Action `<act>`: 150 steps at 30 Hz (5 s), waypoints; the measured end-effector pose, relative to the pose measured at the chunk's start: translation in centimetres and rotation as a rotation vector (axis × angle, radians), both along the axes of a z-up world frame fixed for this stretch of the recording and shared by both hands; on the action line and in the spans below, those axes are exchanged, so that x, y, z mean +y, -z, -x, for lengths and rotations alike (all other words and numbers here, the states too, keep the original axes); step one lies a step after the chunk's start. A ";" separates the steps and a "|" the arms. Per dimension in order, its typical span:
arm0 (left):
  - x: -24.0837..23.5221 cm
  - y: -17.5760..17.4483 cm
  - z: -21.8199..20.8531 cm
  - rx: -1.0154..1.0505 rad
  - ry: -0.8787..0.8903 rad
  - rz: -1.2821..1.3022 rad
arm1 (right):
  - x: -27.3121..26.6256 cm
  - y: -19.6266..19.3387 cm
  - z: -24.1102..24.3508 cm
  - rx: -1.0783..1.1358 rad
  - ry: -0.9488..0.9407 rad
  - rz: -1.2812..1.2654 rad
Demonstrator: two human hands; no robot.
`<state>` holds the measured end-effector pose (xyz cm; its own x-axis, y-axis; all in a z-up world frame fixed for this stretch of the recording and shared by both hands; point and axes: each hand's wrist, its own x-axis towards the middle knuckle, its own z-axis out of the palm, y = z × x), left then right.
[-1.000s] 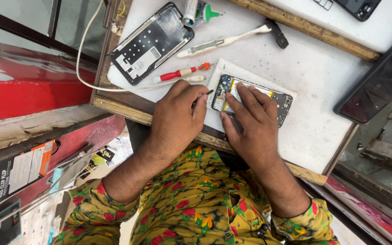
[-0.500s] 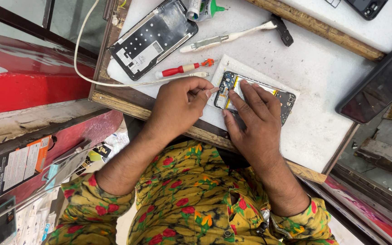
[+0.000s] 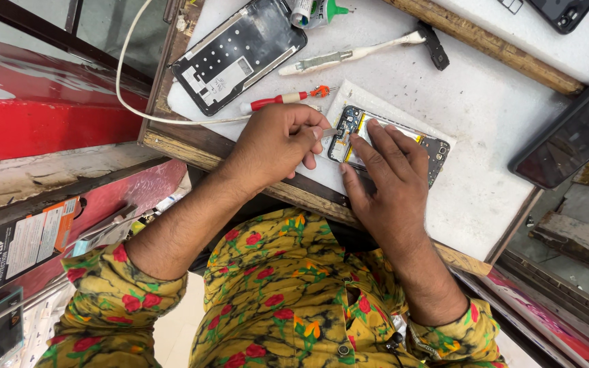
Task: The person disassembles a smartphone, removes the battery and internal components, cleans a small circuit board with a cotton swab, and reassembles the phone by reconnecting the battery and placing components back into the chassis.
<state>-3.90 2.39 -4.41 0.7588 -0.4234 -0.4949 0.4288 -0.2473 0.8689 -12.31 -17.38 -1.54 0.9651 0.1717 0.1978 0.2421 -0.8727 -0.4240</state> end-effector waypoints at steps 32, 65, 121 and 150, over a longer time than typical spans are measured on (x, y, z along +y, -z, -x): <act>-2.0 -1.9 -0.2 -0.986 0.044 -0.456 | 0.0 -0.2 -0.2 0.009 0.001 -0.030; -1.6 -2.4 -5.9 -0.766 0.324 -0.288 | -0.2 0.0 -0.3 0.020 -0.007 -0.027; -4.9 -5.5 -0.5 -0.895 0.429 -0.704 | -0.7 0.5 -0.2 -0.011 -0.007 -0.060; -6.5 -4.6 1.0 -1.020 0.335 -0.872 | -1.0 1.0 -0.1 -0.021 -0.006 -0.070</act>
